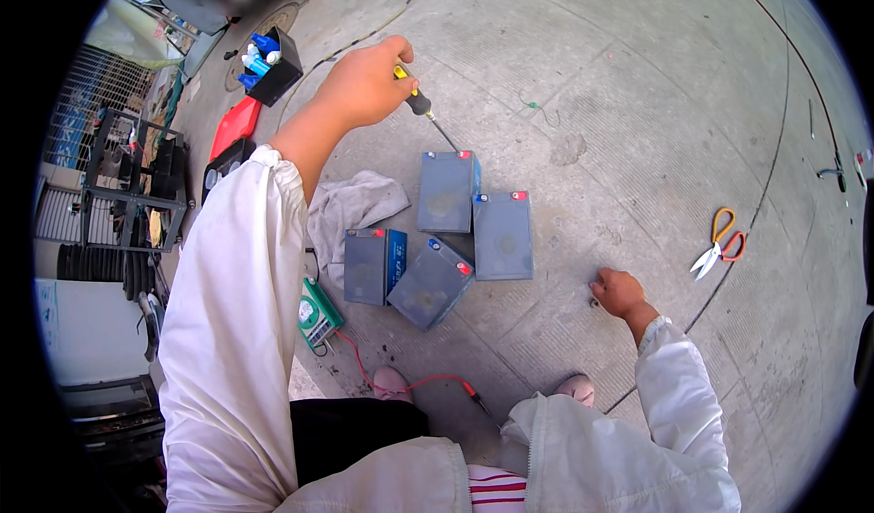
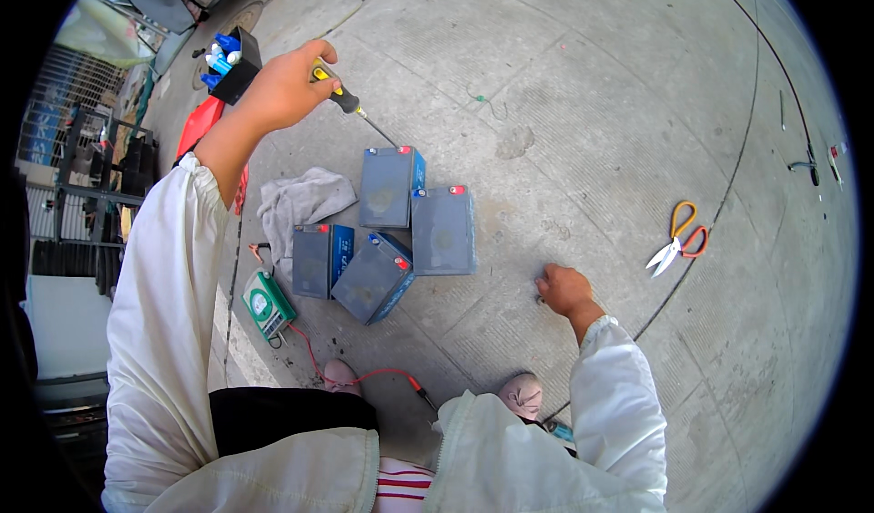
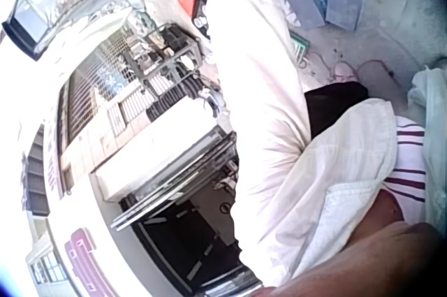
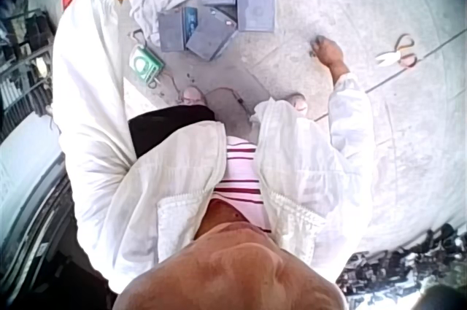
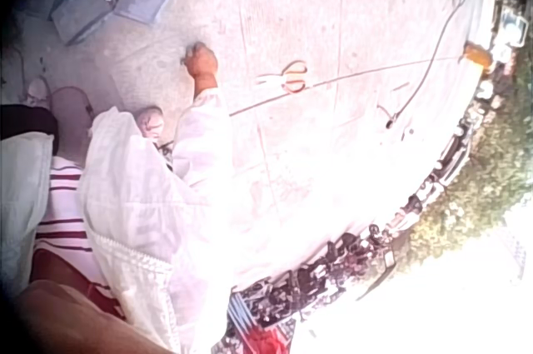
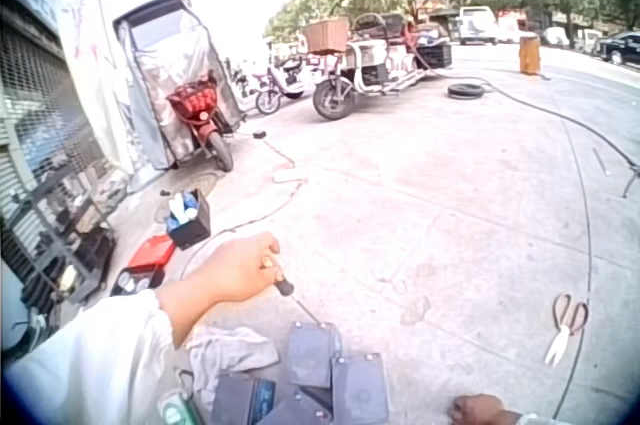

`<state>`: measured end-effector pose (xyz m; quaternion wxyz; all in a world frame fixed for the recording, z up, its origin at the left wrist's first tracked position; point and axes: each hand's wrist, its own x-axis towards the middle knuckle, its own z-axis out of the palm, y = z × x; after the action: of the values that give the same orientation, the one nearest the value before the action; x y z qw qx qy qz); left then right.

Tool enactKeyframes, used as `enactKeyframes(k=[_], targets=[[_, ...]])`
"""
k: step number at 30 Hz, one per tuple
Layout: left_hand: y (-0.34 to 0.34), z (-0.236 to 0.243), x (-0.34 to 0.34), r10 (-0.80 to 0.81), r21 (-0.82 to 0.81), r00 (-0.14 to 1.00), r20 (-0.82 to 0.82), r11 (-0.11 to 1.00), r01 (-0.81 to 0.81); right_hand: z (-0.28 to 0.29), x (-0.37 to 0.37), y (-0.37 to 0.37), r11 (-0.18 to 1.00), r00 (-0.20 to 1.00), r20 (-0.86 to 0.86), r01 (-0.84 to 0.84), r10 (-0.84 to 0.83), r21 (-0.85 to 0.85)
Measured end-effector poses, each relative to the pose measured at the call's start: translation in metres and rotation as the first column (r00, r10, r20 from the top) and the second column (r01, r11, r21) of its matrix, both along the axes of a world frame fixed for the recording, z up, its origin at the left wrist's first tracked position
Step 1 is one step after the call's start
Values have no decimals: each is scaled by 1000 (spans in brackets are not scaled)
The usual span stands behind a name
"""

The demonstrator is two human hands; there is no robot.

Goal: The person uses a yellow screwdriver to test the terminals of several gray rectangular batteries arranged on the floor. The person repeatedly touches the screwdriver to the positive and negative terminals of each battery, likely checking for voltage or continuity.

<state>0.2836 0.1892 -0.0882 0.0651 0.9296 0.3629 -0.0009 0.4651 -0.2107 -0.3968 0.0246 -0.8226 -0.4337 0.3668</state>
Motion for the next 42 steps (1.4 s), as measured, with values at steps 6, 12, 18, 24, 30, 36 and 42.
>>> enactKeyframes(k=[6, 12, 18, 24, 30, 36, 42], targets=[[17, -1, -9, -36, -130, 999, -2, 991, 36, -10, -1, -3, 996, 1000, 30, 1, -4, 89], [-11, 7, 8, 338, -301, 936, -100, 886, -352, -9, 0, -6, 996, 999, 33, 7, -10, 86], [4, -7, -6, -3, -13, 999, -32, 1000, 3, -2, -1, -1, 1000, 1000, 13, -10, 11, -4], [17, -8, -16, -118, -82, 992, 39, 989, 121, -1, -1, 0, 1000, 1000, 10, -16, 16, -7], [-2, -9, -3, 173, -16, 984, -30, 985, -174, -5, -2, -2, 998, 1000, 23, -10, 9, 55], [-2, -7, 4, 190, -4, 974, -126, 981, -191, -9, 1, -4, 1000, 1000, 14, -12, 12, 19], [6, -8, -7, 101, -49, 994, 39, 994, -99, -14, -1, -5, 995, 998, 53, -25, 20, 94]])
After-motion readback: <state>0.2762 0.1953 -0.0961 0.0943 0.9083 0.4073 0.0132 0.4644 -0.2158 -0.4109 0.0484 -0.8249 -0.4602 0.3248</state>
